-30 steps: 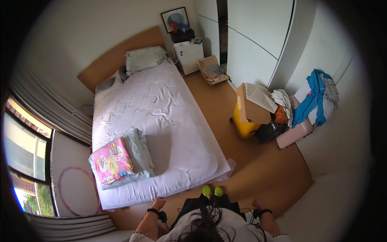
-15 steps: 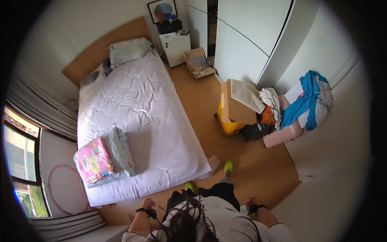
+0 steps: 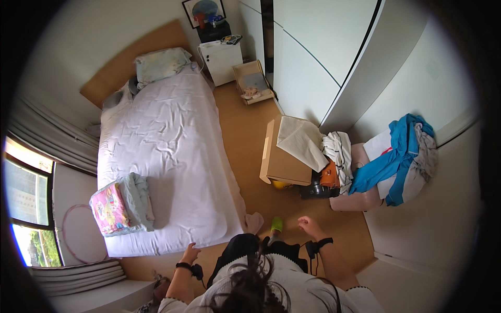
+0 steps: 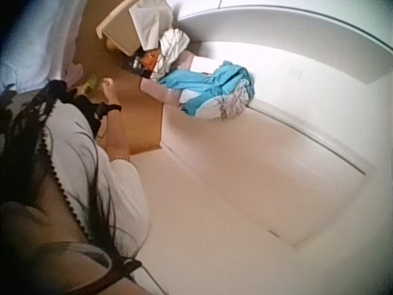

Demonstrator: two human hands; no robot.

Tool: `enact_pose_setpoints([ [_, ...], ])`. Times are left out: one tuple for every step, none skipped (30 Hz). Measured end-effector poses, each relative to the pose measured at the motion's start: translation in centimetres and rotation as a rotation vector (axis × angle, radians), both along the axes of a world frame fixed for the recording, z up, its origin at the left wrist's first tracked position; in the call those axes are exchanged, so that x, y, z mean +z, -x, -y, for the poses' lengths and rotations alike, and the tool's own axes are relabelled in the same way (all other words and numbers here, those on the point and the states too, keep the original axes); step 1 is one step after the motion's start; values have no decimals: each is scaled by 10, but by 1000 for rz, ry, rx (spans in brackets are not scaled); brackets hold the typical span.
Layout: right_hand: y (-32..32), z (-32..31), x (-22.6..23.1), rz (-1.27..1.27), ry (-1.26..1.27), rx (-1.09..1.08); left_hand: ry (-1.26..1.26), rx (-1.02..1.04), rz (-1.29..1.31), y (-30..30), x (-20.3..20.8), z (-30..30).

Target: The person folds a light blue duvet on a bed, then folds a pink patterned blanket and places it on top. They also fold a pillow and smooth the white fitted sheet. The person wears green slippers and uses both hands to fold and arrange the bedding items.

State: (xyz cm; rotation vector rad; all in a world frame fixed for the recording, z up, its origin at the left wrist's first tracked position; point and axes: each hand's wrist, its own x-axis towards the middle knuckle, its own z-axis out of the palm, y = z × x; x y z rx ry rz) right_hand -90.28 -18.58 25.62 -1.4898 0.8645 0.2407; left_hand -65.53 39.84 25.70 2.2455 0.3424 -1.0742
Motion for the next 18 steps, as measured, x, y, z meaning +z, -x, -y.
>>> enact_pose_setpoints([
  [-20, 5, 1, -22, 9, 22, -1, -21, 23, -5, 7, 13],
  [-35, 10, 5, 42, 100, 110, -45, -34, 37, -10, 13, 20],
  [-48, 16, 9, 27, 176, 181, -58, -47, 68, -15, 17, 23],
  [-66, 21, 13, 13, 247, 249, -74, -51, 85, -19, 19, 22],
  [-85, 23, 15, 65, 375, 332, -95, -58, 86, -23, 19, 19],
  [-102, 23, 18, 113, 493, 411, -104, -73, 108, -25, 16, 13],
  [-116, 23, 22, 101, 609, 501, -102, -25, 111, -25, 9, 10],
  [-131, 22, 25, 99, 660, 545, 39, 97, 51, -21, 3, 3],
  [-148, 22, 27, 39, 713, 598, 155, 221, -32, -19, -6, 0],
  [-167, 24, 29, 4, 745, 674, 206, 388, -138, -17, -13, -5],
  [-184, 26, 31, 10, 762, 706, 160, 522, -258, -21, -25, -1],
  [-201, 26, 31, -11, 783, 749, 115, 523, -332, -21, -33, 0],
  [-218, 26, 31, -36, 794, 799, 73, 435, -359, -21, -40, 3],
  [-237, 28, 28, -82, 810, 861, 4, 371, -387, -23, -45, 6],
  [-255, 29, 24, -83, 828, 949, 86, 358, -424, -33, -49, 10],
  [-271, 29, 16, -53, 893, 1026, 56, 393, -498, -42, -50, 13],
  [-285, 27, 5, -54, 946, 1099, 126, 337, -504, -51, -50, 15],
  [-300, 25, -6, -13, 1033, 1150, 39, 329, -523, -72, -49, 20],
])
